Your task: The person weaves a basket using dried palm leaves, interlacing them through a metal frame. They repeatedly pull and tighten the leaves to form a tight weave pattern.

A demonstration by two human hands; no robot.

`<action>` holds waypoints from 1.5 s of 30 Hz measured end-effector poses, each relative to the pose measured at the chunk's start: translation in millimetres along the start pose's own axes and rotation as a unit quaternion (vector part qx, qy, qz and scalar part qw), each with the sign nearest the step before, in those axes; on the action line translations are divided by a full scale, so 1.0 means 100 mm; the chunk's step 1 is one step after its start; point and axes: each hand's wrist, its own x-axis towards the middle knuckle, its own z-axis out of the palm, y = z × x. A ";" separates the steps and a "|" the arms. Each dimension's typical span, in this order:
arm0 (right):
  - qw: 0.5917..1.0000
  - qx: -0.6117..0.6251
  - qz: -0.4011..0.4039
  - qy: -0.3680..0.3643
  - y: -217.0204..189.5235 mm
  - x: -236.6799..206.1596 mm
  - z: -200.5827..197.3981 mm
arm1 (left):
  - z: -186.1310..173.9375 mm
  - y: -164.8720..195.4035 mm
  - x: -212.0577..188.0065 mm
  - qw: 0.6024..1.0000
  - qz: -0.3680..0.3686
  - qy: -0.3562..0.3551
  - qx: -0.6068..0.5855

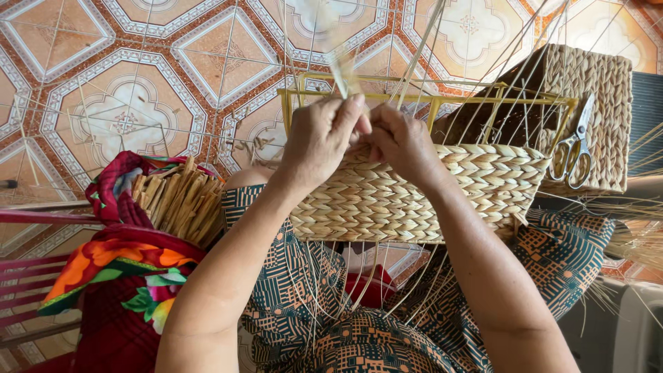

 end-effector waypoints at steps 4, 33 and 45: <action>0.998 -0.021 -0.053 0.032 -0.04 0.00 0.16 | -0.06 0.10 -0.17 0.982 -0.009 -0.001 -0.189; 0.966 -0.123 -0.209 0.088 -0.18 -0.13 0.29 | -0.34 -0.01 -0.30 0.880 0.284 0.088 0.371; 0.992 0.120 -0.028 0.013 0.07 0.01 0.23 | -0.04 -0.44 0.03 0.990 -0.057 -0.108 0.072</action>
